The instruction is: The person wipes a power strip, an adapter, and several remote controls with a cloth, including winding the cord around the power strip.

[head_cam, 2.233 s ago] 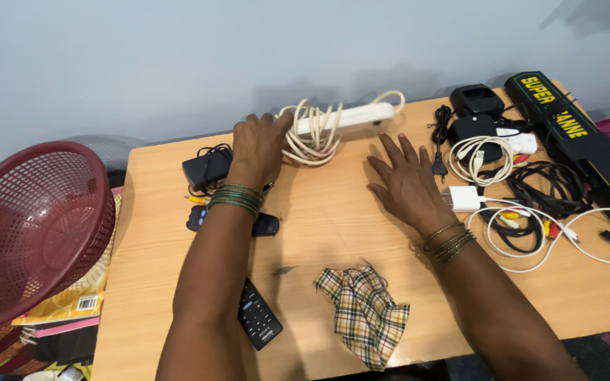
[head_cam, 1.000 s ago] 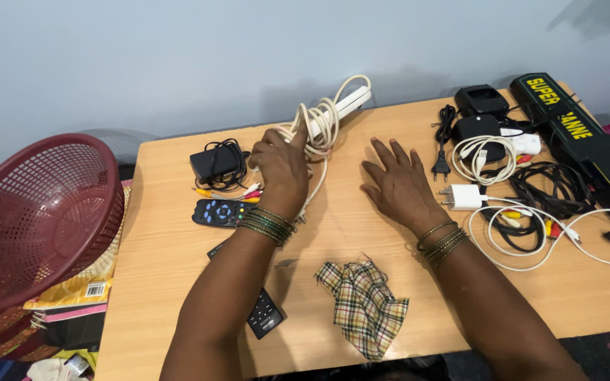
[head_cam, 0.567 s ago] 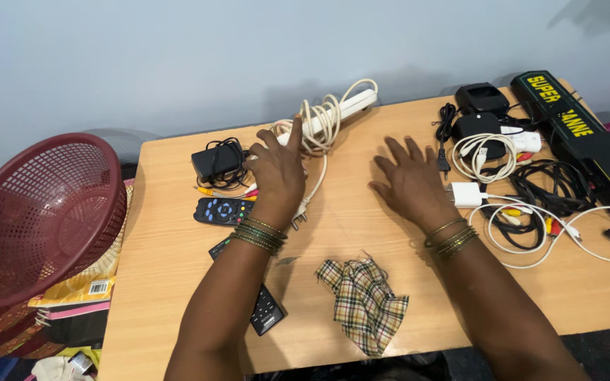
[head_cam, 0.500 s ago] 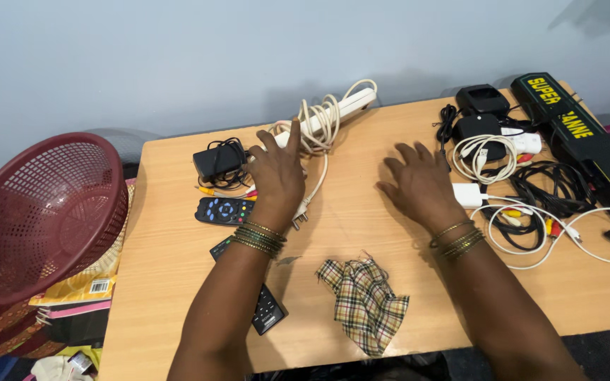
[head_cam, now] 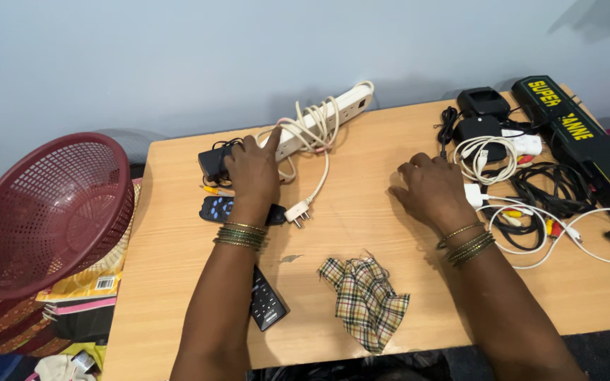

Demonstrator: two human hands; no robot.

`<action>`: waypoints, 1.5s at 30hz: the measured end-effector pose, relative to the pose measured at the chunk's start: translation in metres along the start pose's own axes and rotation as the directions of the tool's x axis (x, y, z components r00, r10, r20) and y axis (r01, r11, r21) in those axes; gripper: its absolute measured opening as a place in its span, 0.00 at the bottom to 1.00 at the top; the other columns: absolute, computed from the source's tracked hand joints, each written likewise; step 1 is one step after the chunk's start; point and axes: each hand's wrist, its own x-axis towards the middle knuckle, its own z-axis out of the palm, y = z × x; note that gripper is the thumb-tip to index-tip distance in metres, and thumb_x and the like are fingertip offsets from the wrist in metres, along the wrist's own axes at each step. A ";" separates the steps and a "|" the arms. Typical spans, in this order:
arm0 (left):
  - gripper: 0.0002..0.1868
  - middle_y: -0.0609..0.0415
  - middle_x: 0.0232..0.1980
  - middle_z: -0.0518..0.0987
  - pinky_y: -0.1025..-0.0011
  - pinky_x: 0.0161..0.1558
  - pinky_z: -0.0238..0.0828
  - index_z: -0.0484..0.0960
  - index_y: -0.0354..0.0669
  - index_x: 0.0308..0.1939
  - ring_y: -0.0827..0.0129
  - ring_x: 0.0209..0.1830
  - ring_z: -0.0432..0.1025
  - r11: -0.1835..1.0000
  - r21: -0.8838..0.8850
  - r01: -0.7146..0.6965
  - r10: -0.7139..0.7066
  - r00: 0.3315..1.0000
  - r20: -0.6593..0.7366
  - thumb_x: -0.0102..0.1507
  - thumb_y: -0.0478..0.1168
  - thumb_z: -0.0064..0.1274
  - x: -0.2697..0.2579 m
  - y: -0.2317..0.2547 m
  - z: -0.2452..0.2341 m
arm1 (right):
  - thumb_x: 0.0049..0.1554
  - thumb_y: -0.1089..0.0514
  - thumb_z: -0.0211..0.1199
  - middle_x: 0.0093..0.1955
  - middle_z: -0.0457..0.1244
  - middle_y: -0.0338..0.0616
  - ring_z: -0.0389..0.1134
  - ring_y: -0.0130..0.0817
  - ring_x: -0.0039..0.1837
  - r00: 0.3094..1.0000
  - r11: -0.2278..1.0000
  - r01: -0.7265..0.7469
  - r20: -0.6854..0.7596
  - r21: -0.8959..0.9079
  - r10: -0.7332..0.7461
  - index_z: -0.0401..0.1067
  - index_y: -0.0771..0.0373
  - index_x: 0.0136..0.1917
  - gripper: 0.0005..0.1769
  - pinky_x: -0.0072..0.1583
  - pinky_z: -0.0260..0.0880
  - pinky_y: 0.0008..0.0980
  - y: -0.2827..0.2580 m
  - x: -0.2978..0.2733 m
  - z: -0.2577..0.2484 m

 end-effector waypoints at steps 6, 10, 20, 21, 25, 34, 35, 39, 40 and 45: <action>0.50 0.46 0.65 0.71 0.40 0.63 0.60 0.54 0.79 0.78 0.45 0.66 0.66 0.985 -0.112 0.133 -0.082 0.922 0.378 0.57 0.38 0.60 0.004 -0.017 -0.028 | 0.55 0.39 0.64 0.62 0.65 0.44 0.65 0.49 0.64 1.000 0.999 0.025 -0.020 0.029 -0.024 0.76 0.56 0.59 0.26 0.66 0.59 0.51 0.000 0.002 0.010; 0.44 0.43 0.65 0.72 0.37 0.64 0.58 0.56 0.77 0.79 0.42 0.66 0.67 0.973 -0.143 0.180 -0.127 0.940 0.317 0.62 0.40 0.54 0.006 -0.028 -0.011 | 0.54 0.39 0.65 0.63 0.64 0.44 0.65 0.48 0.65 1.000 1.000 0.026 -0.011 0.018 -0.026 0.76 0.55 0.59 0.25 0.66 0.59 0.50 0.000 0.002 0.014; 0.40 0.35 0.73 0.59 0.30 0.60 0.55 0.62 0.61 0.77 0.37 0.68 0.57 0.994 0.105 0.031 -0.026 0.998 -0.051 0.60 0.38 0.54 -0.016 -0.022 0.014 | 0.54 0.39 0.65 0.62 0.64 0.43 0.65 0.46 0.64 0.999 1.000 0.021 0.035 0.019 -0.022 0.76 0.54 0.58 0.25 0.66 0.60 0.50 -0.006 0.002 0.015; 0.40 0.34 0.74 0.58 0.28 0.61 0.51 0.62 0.59 0.76 0.36 0.70 0.55 0.994 0.113 0.016 -0.009 0.998 -0.059 0.60 0.39 0.53 -0.016 -0.021 0.012 | 0.54 0.39 0.65 0.62 0.64 0.43 0.65 0.46 0.64 0.999 0.999 0.020 0.026 0.028 -0.021 0.76 0.54 0.58 0.25 0.66 0.60 0.50 -0.005 0.001 0.014; 0.40 0.33 0.76 0.54 0.22 0.64 0.38 0.61 0.50 0.75 0.33 0.75 0.47 0.996 0.051 -0.073 0.078 0.992 -0.100 0.58 0.40 0.53 -0.029 -0.001 0.000 | 0.56 0.39 0.63 0.62 0.64 0.46 0.65 0.51 0.64 0.998 0.998 -0.068 -0.018 0.010 0.068 0.76 0.56 0.59 0.25 0.64 0.62 0.51 0.005 0.004 0.005; 0.40 0.36 0.76 0.58 0.24 0.69 0.34 0.70 0.52 0.71 0.36 0.78 0.46 0.883 -0.138 -0.449 0.430 0.891 -0.147 0.52 0.31 0.53 -0.079 0.101 -0.003 | 0.56 0.42 0.66 0.64 0.63 0.55 0.63 0.57 0.64 0.874 0.915 -0.403 -0.306 -0.024 0.377 0.77 0.60 0.61 0.26 0.62 0.60 0.60 0.090 0.013 0.029; 0.38 0.37 0.76 0.59 0.24 0.69 0.34 0.71 0.53 0.70 0.35 0.79 0.47 0.859 -0.154 -0.489 0.470 0.871 -0.146 0.53 0.31 0.52 -0.084 0.103 -0.002 | 0.56 0.41 0.66 0.64 0.63 0.57 0.63 0.59 0.64 0.860 0.911 -0.411 -0.323 0.019 0.395 0.76 0.61 0.61 0.27 0.62 0.60 0.60 0.101 0.014 0.034; 0.37 0.39 0.75 0.60 0.26 0.70 0.34 0.71 0.54 0.69 0.37 0.78 0.47 0.803 -0.284 -0.524 0.549 0.836 0.012 0.54 0.31 0.52 -0.092 0.104 -0.002 | 0.53 0.34 0.68 0.62 0.62 0.61 0.61 0.62 0.63 0.839 0.898 -0.416 -0.322 0.140 0.439 0.76 0.62 0.58 0.33 0.59 0.57 0.64 0.117 0.022 0.049; 0.37 0.40 0.75 0.61 0.27 0.70 0.34 0.71 0.54 0.69 0.37 0.78 0.47 0.799 -0.313 -0.514 0.556 0.829 0.058 0.54 0.31 0.52 -0.091 0.103 -0.002 | 0.55 0.34 0.67 0.63 0.62 0.61 0.61 0.61 0.65 0.837 0.900 -0.414 -0.333 0.136 0.435 0.76 0.63 0.59 0.33 0.61 0.57 0.64 0.116 0.022 0.052; 0.27 0.47 0.70 0.68 0.33 0.69 0.45 0.74 0.55 0.67 0.45 0.73 0.56 0.757 -0.441 -0.483 0.590 0.795 0.142 0.62 0.44 0.54 -0.086 0.093 0.005 | 0.58 0.34 0.66 0.63 0.63 0.64 0.61 0.62 0.66 0.831 0.903 -0.412 -0.354 0.125 0.428 0.72 0.68 0.62 0.36 0.64 0.55 0.66 0.113 0.029 0.063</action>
